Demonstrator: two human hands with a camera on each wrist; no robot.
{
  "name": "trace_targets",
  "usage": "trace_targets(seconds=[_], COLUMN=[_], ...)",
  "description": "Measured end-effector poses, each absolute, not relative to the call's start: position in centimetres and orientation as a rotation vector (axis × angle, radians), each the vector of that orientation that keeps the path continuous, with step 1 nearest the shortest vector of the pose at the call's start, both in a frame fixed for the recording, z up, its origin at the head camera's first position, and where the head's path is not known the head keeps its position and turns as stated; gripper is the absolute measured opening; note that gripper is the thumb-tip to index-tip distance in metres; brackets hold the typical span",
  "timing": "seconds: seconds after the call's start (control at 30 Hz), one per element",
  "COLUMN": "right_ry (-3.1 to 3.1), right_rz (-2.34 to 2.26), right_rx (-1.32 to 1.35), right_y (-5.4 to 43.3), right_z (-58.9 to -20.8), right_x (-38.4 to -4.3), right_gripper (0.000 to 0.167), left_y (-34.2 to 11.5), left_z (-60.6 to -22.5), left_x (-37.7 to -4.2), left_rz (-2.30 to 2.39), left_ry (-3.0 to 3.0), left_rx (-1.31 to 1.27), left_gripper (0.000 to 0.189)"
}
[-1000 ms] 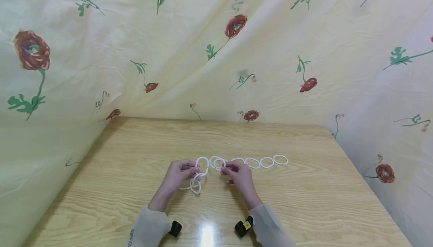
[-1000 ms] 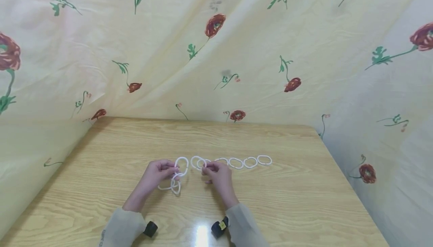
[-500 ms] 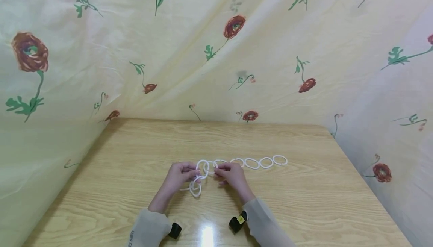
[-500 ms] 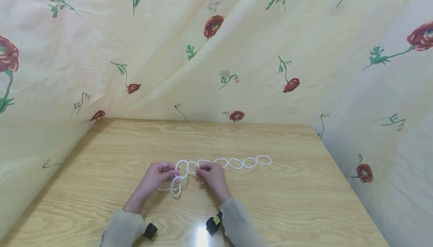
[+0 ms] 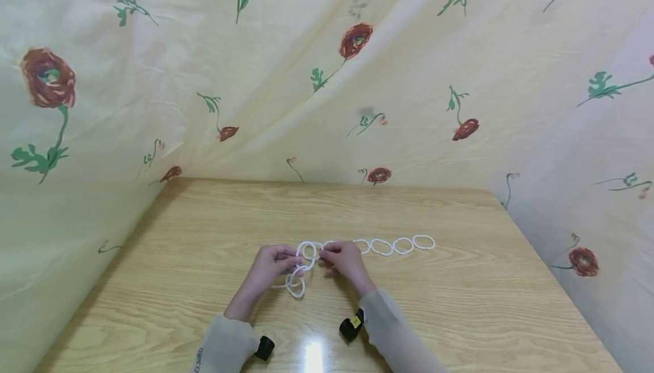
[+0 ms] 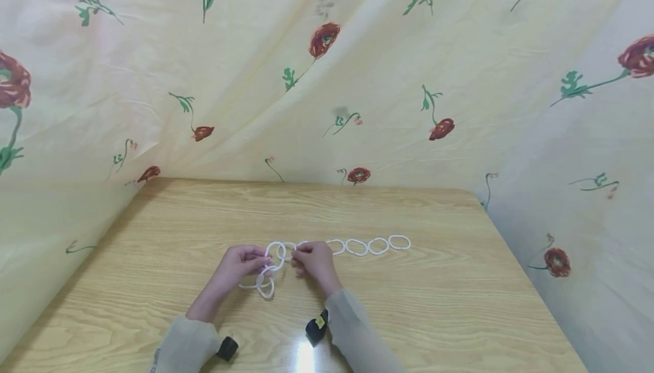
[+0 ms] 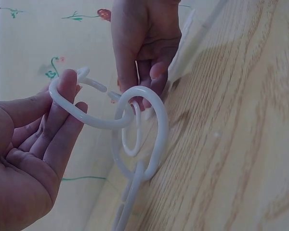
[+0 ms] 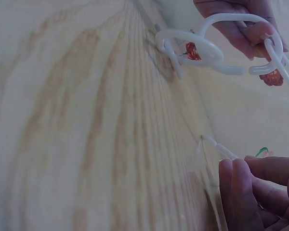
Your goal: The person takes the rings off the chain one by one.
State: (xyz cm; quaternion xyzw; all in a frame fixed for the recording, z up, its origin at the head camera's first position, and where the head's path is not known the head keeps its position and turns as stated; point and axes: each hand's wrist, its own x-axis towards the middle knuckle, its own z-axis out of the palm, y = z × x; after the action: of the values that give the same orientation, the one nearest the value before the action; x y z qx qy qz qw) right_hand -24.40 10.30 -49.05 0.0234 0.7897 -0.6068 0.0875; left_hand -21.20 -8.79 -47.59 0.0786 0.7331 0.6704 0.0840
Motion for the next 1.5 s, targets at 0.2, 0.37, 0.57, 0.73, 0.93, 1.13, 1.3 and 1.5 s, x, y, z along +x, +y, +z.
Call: trace_targets(seconds=[0.2,0.37,0.57,0.73,0.93,1.13,1.3,1.5], right_ry=[2.361,2.382,2.437,2.469,2.442,2.428,2.421,2.430], right_rz=[-1.799,-1.779,-1.737,-1.725,-1.755,-1.764,-1.777,-1.769], right_rx=[0.090,0.086,0.053,0.024,0.052,0.045,0.005,-0.064], right_y=[10.1,10.0,10.1,10.1,10.4,10.8,10.9,10.8], right_z=[-49.1,-48.9,-48.9,-48.6,-48.3,-47.9,-47.4,-46.5], right_x=[-24.6,-24.6,-24.5,-24.4,-24.3,-24.1,-23.7,-23.0], right_gripper=[0.016,0.016,0.018,0.023,0.027,0.029,0.029,0.027], left_y=[-8.9,-9.1,-9.1,-9.2,-9.1,-9.1,-9.1,-8.9], left_z=[-47.4,-47.3,-47.2,-47.3,-47.5,-47.7,-47.8,-47.9], left_x=[-21.1,-21.1,-21.0,-21.0,-21.1,-21.1,-21.2,-21.2], left_rz=[1.992,1.982,1.975,1.975,1.975,1.979,1.995,1.989], left_ry=[2.181,2.184,2.189,2.185,2.195,2.181,2.168,2.161], left_rx=[0.220,0.209,0.219,0.228,0.218,0.218,0.209,0.192], left_gripper=[0.023,0.024,0.024,0.024,0.023,0.022,0.020,0.019])
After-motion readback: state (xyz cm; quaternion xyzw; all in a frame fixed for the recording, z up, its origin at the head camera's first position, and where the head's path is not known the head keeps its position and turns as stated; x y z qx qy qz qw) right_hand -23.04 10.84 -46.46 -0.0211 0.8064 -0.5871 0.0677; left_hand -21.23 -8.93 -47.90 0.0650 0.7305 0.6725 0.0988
